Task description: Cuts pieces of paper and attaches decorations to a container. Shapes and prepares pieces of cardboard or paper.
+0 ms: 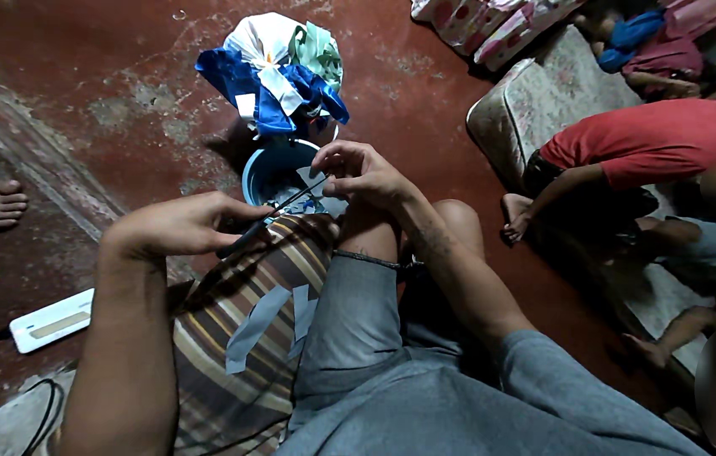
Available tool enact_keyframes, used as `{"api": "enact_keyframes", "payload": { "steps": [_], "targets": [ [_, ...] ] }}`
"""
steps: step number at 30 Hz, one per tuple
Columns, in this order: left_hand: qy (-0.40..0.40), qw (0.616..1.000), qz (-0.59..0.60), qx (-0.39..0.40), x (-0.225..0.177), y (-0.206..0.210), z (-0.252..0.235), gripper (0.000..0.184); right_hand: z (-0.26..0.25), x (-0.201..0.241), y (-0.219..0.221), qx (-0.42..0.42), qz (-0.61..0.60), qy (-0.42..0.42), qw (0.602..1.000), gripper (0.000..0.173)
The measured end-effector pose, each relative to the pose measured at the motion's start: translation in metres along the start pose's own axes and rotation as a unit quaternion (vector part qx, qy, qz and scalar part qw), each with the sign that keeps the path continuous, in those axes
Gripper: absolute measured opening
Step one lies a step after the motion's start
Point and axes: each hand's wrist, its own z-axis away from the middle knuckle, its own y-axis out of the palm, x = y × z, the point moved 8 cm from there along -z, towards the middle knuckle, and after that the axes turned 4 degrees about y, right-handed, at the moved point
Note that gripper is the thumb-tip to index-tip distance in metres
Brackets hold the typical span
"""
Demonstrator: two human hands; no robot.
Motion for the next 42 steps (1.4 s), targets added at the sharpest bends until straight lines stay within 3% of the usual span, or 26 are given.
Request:
{"api": "enact_keyframes", "payload": {
  "steps": [5,15,20,28,32,42],
  "targets": [
    [-0.013,1.000,-0.001,-0.008,-0.002,0.004,-0.004,0.049,0.000,-0.002,0.000,0.003,0.025,0.011,1.000,0.024],
    [0.017,1.000,-0.003,-0.003,-0.006,0.006,-0.008,0.049,0.001,-0.006,0.006,0.033,0.011,0.033,0.999,0.030],
    [0.002,1.000,-0.006,-0.008,-0.004,0.007,-0.009,0.052,0.014,0.012,0.021,-0.031,0.021,0.079,0.996,0.030],
    [0.013,1.000,0.008,0.010,-0.003,0.010,-0.008,0.046,0.013,0.011,0.021,-0.026,0.020,0.077,0.996,0.029],
    [0.004,1.000,-0.003,0.007,-0.006,0.011,-0.009,0.047,0.001,-0.004,0.009,0.036,0.027,0.040,0.998,0.029],
    [0.025,1.000,0.016,0.007,-0.009,0.012,-0.008,0.047,0.001,-0.003,0.010,0.036,0.039,0.035,0.998,0.027]
  ]
}}
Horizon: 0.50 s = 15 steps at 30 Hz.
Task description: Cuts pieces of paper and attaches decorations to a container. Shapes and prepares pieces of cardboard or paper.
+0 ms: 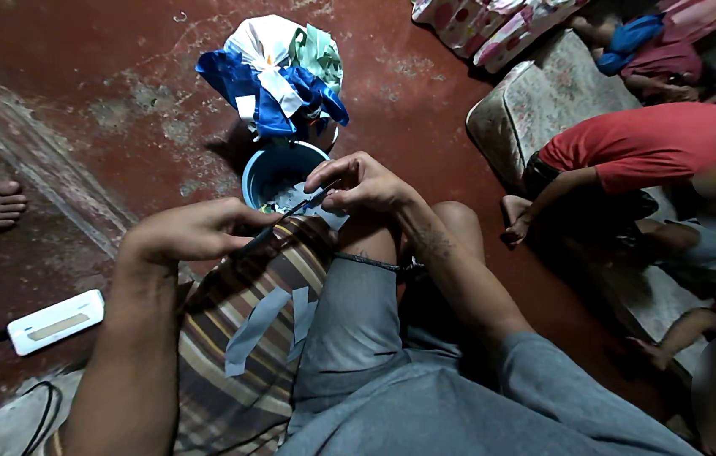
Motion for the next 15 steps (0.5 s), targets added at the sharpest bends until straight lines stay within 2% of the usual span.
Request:
{"api": "enact_keyframes", "payload": {
  "steps": [7,10,13,15],
  "targets": [
    [0.013,1.000,0.019,0.007,0.001,0.001,-0.002,0.043,0.000,0.000,0.002,0.006,-0.003,0.008,1.000,0.031],
    [-0.004,1.000,0.029,0.007,0.000,-0.002,0.003,0.046,-0.002,-0.002,-0.007,-0.003,-0.001,0.012,1.000,0.035],
    [-0.045,0.999,0.007,-0.026,0.005,-0.017,0.015,0.052,-0.016,-0.021,-0.044,-0.022,0.051,0.077,0.996,0.033],
    [-0.073,0.995,-0.015,-0.070,0.010,-0.027,0.021,0.054,-0.028,-0.059,-0.072,-0.022,0.102,0.155,0.982,0.031]
  ]
}}
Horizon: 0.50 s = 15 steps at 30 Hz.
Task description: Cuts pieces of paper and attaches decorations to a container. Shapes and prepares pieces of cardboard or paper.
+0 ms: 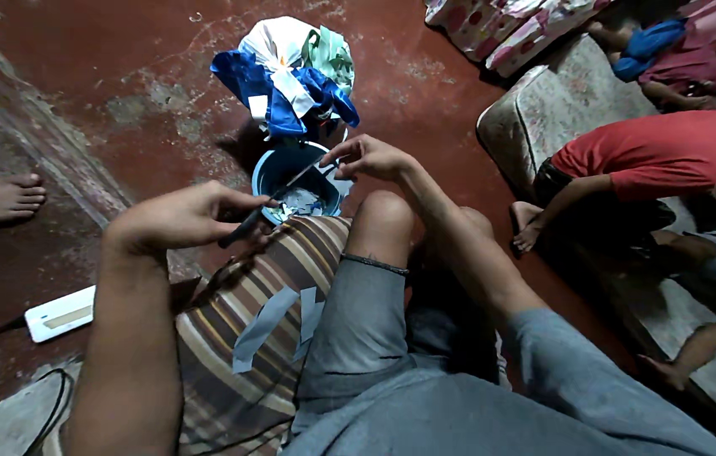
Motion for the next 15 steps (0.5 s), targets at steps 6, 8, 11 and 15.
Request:
{"api": "enact_keyframes", "payload": {
  "steps": [6,8,11,15],
  "targets": [
    [-0.032,0.998,-0.041,-0.029,0.008,-0.008,-0.003,0.049,-0.043,-0.124,-0.017,-0.041,0.068,0.166,0.983,0.028],
    [-0.029,0.998,-0.045,-0.032,0.009,-0.007,-0.003,0.049,-0.036,-0.110,-0.019,-0.060,0.067,0.141,0.986,0.023],
    [-0.018,0.998,-0.051,-0.037,0.008,-0.008,-0.005,0.050,-0.021,-0.051,-0.023,-0.077,0.041,0.061,0.994,0.020],
    [0.012,0.999,-0.037,-0.037,0.001,-0.007,-0.001,0.050,0.021,0.033,-0.011,-0.077,0.020,-0.090,0.993,0.021]
  ]
}}
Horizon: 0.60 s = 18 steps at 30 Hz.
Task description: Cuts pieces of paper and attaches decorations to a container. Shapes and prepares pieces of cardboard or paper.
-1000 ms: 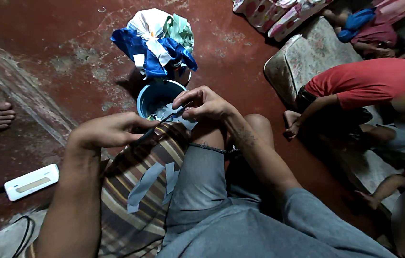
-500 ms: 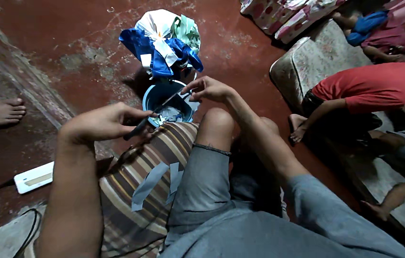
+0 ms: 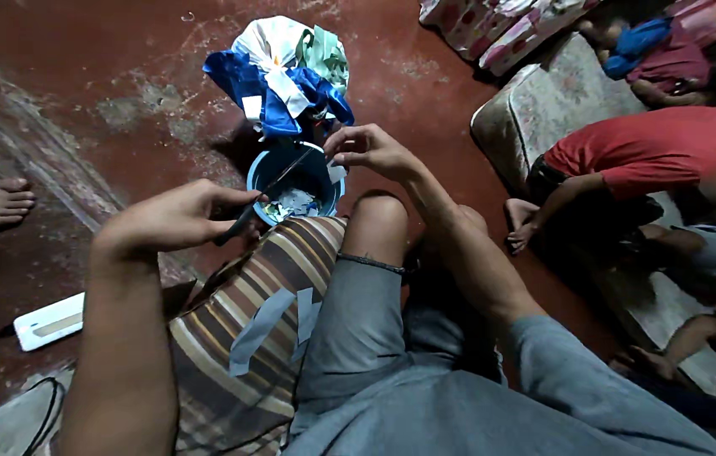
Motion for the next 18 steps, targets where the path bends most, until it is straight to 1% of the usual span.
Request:
{"api": "enact_keyframes", "payload": {
  "steps": [2,3,4,6,8,12,16,18],
  "targets": [
    [0.042,0.998,0.023,-0.037,-0.008,-0.006,0.001,0.049,0.020,0.039,0.008,-0.020,0.013,-0.090,0.996,0.023],
    [0.070,0.994,0.045,-0.072,-0.015,-0.009,0.000,0.046,0.029,0.054,0.014,-0.029,0.019,-0.124,0.992,0.028],
    [0.094,0.985,0.081,-0.116,-0.021,-0.009,-0.004,0.044,0.037,0.064,0.022,-0.035,0.022,-0.149,0.988,0.036],
    [0.126,0.960,0.160,-0.194,-0.030,-0.005,-0.018,0.040,0.044,0.074,0.040,-0.038,0.004,-0.186,0.982,0.053],
    [0.126,0.947,0.167,-0.243,-0.032,0.005,-0.031,0.038,0.044,0.073,0.055,-0.035,-0.029,-0.199,0.979,0.062],
    [0.134,0.947,0.134,-0.259,-0.038,0.010,-0.034,0.038,0.040,0.066,0.071,-0.035,-0.046,-0.193,0.979,0.064],
    [0.137,0.947,0.136,-0.258,-0.037,0.007,-0.031,0.038,0.038,0.060,0.074,-0.040,-0.068,-0.183,0.980,0.061],
    [0.132,0.945,0.143,-0.263,-0.037,0.007,-0.030,0.038,0.037,0.056,0.075,-0.038,-0.088,-0.165,0.982,0.061]
  ]
}}
